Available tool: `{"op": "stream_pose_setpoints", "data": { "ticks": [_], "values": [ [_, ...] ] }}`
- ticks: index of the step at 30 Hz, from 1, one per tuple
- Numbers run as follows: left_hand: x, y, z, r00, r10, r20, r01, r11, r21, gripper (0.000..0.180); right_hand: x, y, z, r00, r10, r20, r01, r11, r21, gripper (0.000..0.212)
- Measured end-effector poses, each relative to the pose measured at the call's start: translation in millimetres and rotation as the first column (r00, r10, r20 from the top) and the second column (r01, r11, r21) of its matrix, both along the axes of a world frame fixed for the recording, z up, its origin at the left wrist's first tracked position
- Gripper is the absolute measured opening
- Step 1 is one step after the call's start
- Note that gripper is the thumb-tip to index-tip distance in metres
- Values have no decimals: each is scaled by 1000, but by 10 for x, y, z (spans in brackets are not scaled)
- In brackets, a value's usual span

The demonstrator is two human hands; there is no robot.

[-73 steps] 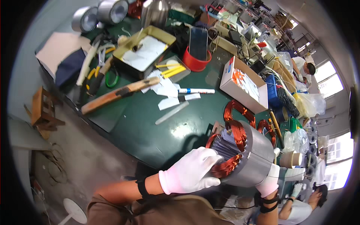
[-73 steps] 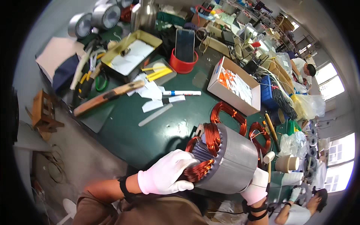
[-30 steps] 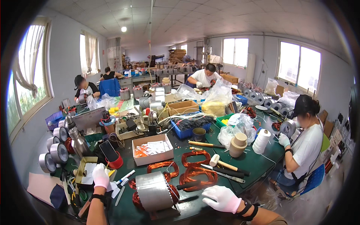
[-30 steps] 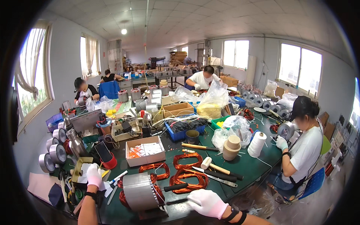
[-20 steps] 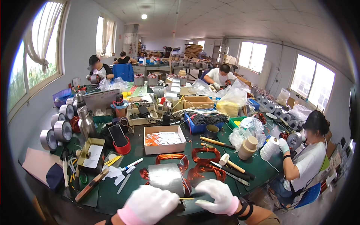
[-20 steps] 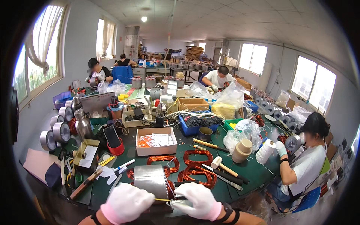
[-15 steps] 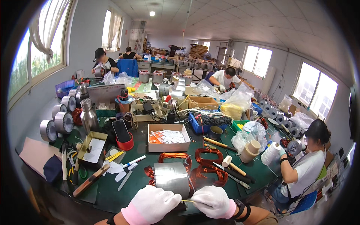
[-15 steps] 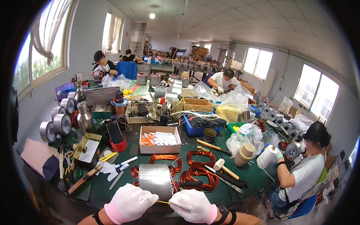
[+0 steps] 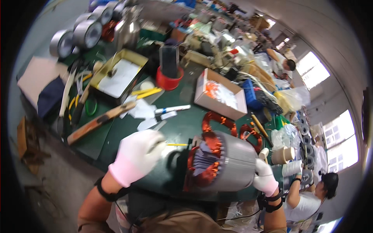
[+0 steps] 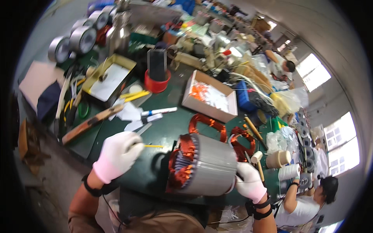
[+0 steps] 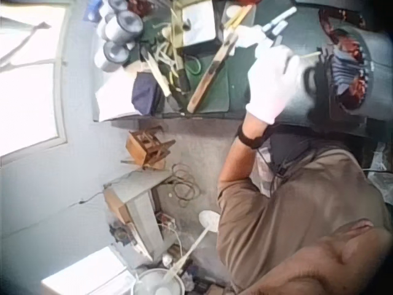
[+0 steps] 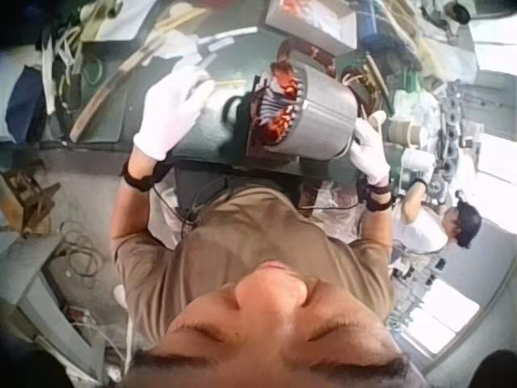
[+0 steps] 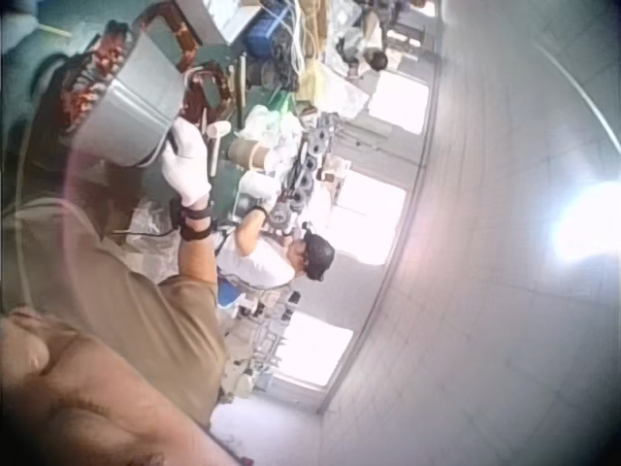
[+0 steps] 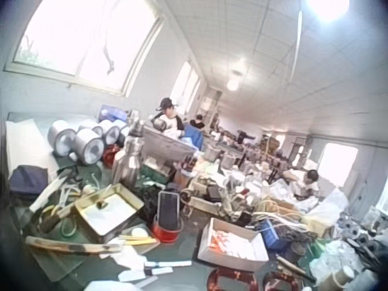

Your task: Inserting copper wire coils into the slots of an electric motor stator using a hand tool.

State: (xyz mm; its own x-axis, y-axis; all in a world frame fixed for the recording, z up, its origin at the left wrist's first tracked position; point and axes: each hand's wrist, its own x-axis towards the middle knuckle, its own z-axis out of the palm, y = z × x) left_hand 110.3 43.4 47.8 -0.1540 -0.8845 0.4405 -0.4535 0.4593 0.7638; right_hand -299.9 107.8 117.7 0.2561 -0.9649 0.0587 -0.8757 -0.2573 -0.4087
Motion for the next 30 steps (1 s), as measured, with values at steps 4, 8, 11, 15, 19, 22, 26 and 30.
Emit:
{"op": "stream_pose_setpoints", "data": {
  "ticks": [4, 8, 11, 15, 19, 22, 26, 30],
  "values": [
    [-234, -68, -145, 993, -54, 101, 57, 998, -19, 17, 127, 26, -117, 994, -95, 51, 83, 976, 201, 28],
    [-366, -100, -240, 992, -48, 120, 52, 998, -36, 19, 30, 62, -267, 984, -112, -138, 124, 989, 82, 22],
    [-439, -117, -250, 990, -42, 135, 51, 997, -64, 16, -120, 76, -310, 982, -106, -158, 123, 987, 103, 22],
    [-483, -145, -263, 984, -28, 175, 47, 993, -104, 13, -285, 74, -317, 980, -105, -171, 124, 987, 104, 22],
    [-501, -156, -250, 970, -67, 232, 91, 991, -96, 8, -351, 73, -318, 980, -105, -171, 122, 988, 93, 21],
    [-581, -239, -254, 966, -82, 246, 114, 986, -119, 6, -203, 47, -219, 990, -111, -91, 116, 991, 63, 20],
    [-617, -336, -205, 951, -131, 281, 157, 985, -73, 4, -93, -30, -134, 988, -43, -148, 43, 999, -6, 17],
    [-565, -311, -159, 945, -170, 279, 191, 981, -47, 9, -206, -54, -152, 945, -46, -324, 47, 999, -4, 36]
  ]
}}
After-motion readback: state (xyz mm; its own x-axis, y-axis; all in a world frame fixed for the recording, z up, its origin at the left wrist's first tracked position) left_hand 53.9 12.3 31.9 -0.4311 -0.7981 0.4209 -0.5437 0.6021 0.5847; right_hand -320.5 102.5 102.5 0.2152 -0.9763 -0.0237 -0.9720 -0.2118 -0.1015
